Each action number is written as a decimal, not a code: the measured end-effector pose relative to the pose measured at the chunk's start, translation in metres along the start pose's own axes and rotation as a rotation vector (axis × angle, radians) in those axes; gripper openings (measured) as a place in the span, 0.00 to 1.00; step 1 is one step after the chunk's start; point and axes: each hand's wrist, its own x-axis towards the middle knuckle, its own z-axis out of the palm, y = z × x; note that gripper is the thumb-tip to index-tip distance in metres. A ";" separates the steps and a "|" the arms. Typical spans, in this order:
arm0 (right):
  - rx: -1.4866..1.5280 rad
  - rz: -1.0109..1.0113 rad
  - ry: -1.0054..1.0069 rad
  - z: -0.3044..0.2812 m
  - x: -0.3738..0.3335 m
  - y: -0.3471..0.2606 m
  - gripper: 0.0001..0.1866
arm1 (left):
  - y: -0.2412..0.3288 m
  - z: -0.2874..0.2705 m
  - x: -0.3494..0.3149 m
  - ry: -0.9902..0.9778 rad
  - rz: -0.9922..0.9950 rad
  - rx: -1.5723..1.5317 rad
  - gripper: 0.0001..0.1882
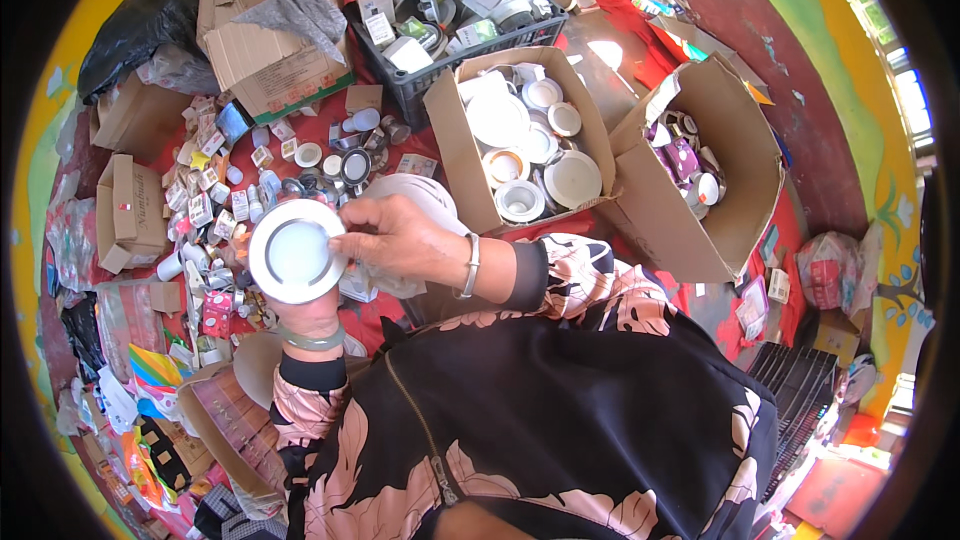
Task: The person sits on the floor and cleans small white containers using a cloth and a small brush. They wipe the inside and outside of each container, then place them into a cardboard box.
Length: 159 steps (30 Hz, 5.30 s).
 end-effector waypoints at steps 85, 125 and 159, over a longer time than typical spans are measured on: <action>-0.533 0.089 -0.019 0.013 0.141 0.014 0.09 | -0.156 -0.336 0.118 0.451 -0.798 1.612 0.15; 0.583 0.241 0.067 -0.019 0.180 0.018 0.17 | 0.114 -0.083 0.032 -0.014 0.185 -0.727 0.22; -0.673 -0.827 0.178 0.095 0.186 0.000 0.20 | 0.096 -0.090 0.053 0.286 0.124 -0.288 0.24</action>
